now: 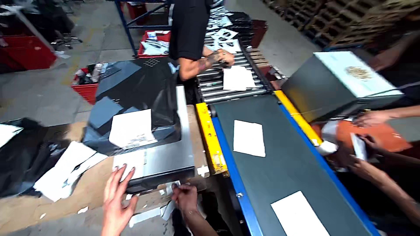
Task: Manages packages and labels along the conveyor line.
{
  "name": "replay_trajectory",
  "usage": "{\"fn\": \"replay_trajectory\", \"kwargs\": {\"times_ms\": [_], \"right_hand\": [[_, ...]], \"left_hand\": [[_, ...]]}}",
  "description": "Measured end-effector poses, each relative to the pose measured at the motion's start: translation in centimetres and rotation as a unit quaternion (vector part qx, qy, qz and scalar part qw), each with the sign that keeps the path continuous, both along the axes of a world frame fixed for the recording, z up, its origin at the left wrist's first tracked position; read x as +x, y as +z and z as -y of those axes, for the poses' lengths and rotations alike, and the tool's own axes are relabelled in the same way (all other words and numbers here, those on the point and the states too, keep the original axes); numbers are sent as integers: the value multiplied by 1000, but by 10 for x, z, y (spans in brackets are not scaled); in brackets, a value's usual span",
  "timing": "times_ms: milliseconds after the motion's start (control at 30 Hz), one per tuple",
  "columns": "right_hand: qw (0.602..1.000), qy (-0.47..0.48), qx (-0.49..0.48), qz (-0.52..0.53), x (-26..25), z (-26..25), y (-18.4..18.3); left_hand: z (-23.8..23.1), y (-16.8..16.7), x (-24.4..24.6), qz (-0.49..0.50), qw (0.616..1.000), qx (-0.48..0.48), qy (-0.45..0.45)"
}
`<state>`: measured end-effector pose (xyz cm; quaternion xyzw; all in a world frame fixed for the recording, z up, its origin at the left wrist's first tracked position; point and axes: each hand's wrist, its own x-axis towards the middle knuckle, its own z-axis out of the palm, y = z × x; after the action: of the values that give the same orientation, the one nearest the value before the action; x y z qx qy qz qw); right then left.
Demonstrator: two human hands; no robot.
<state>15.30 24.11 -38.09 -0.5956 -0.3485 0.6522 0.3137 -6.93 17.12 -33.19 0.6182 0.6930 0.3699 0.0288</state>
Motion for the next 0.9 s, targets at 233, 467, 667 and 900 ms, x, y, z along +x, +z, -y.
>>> {"fn": "replay_trajectory", "kwargs": {"times_ms": [233, 467, 667, 900], "right_hand": [[918, -145, 29, 368, 334, -183, -86], [819, 161, -29, 550, 293, -55, -36], [984, 161, -23, 76, -4, 3, -26], [998, 31, -51, -19, -23, 2, 10]], "left_hand": [[-13, -2, 10, -22, 1000, -12, 16], [-8, 4, 11, 23, 996, -5, 80], [1, 0, 6, 30, 998, -20, 59], [3, 1, 1, 12, 1000, -8, 18]]}}
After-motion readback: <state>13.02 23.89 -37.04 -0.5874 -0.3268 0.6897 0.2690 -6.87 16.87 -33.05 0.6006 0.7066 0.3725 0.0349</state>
